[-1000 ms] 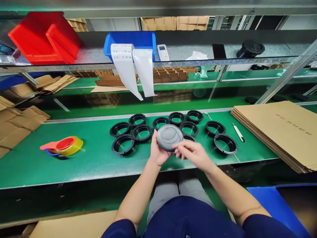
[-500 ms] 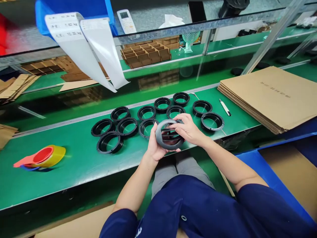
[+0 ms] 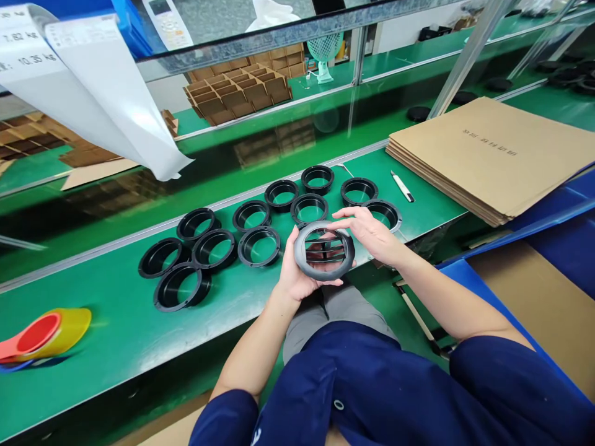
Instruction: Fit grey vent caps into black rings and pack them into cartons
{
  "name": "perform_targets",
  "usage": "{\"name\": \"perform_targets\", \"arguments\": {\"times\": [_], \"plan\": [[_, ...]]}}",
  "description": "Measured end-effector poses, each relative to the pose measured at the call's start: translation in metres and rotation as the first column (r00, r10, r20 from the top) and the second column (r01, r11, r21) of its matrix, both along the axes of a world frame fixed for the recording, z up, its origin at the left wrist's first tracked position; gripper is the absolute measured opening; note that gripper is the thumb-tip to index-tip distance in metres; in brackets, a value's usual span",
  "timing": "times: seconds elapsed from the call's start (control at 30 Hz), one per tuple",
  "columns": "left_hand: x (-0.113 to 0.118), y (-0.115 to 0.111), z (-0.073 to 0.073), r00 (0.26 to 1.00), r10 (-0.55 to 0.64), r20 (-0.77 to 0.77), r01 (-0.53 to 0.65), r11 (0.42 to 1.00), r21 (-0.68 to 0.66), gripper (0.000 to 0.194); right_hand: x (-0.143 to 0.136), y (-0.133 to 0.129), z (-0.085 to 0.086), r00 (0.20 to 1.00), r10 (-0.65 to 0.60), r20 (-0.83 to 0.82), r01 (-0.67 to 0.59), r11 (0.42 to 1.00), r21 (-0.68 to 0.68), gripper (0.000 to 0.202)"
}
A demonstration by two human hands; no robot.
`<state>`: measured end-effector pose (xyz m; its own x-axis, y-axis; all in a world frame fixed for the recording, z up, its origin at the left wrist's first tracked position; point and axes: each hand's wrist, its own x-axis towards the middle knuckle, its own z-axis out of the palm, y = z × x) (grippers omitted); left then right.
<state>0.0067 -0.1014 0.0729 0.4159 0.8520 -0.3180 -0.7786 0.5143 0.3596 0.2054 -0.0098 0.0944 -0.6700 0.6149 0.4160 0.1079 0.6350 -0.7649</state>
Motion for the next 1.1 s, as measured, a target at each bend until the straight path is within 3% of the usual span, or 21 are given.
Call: {"name": "perform_targets", "arguments": {"times": [0.2,0.27,0.4,0.47,0.6,0.7,0.8,0.87,0.93,1.0,1.1], "plan": [[0.008,0.007,0.001,0.998,-0.038,-0.047,0.038,0.999,-0.018,0.086,0.022,-0.013,-0.010,0.994,-0.099,0.044,0.091,0.985,0.148,0.061],[0.014,0.008,0.001,0.995,0.025,-0.094,-0.030,0.998,-0.059,0.081,0.025,-0.019,-0.020,0.989,-0.112,0.097,0.080,0.955,0.286,0.064],[0.031,0.007,-0.002,0.958,0.215,-0.188,-0.242,0.960,-0.138,0.060,0.028,-0.029,-0.037,0.967,-0.045,0.252,-0.098,0.844,0.528,0.079],[0.042,0.006,-0.006,0.959,0.181,-0.217,-0.219,0.962,-0.165,0.058,0.031,-0.031,-0.042,0.955,-0.065,0.289,-0.099,0.848,0.521,0.089],[0.063,0.007,-0.017,0.971,0.082,-0.226,-0.121,0.978,-0.168,0.059,0.037,-0.033,-0.041,0.923,-0.022,0.385,-0.133,0.919,0.371,0.119],[0.070,0.011,-0.024,0.982,0.049,-0.180,-0.066,0.994,-0.088,0.066,0.041,-0.022,-0.038,0.919,-0.008,0.395,-0.130,0.938,0.322,0.121],[0.067,0.015,-0.032,0.974,-0.029,-0.225,0.039,0.998,0.040,0.070,0.045,0.010,-0.037,0.913,-0.267,0.309,0.130,0.907,0.400,0.110],[0.063,0.016,-0.039,0.914,-0.004,-0.405,0.073,0.985,0.155,0.062,0.049,0.037,-0.039,0.804,-0.521,0.286,0.361,0.811,0.460,0.104],[0.057,0.014,-0.049,0.791,0.090,-0.606,0.104,0.955,0.278,0.053,0.051,0.060,-0.046,0.677,-0.651,0.343,0.457,0.737,0.498,0.103],[0.051,0.010,-0.059,0.656,0.180,-0.733,0.167,0.913,0.373,0.047,0.052,0.070,-0.056,0.605,-0.672,0.428,0.452,0.732,0.510,0.102],[0.041,0.000,-0.071,0.485,0.312,-0.817,0.277,0.832,0.482,0.037,0.048,0.059,-0.073,0.576,-0.650,0.496,0.414,0.755,0.508,0.100]]}}
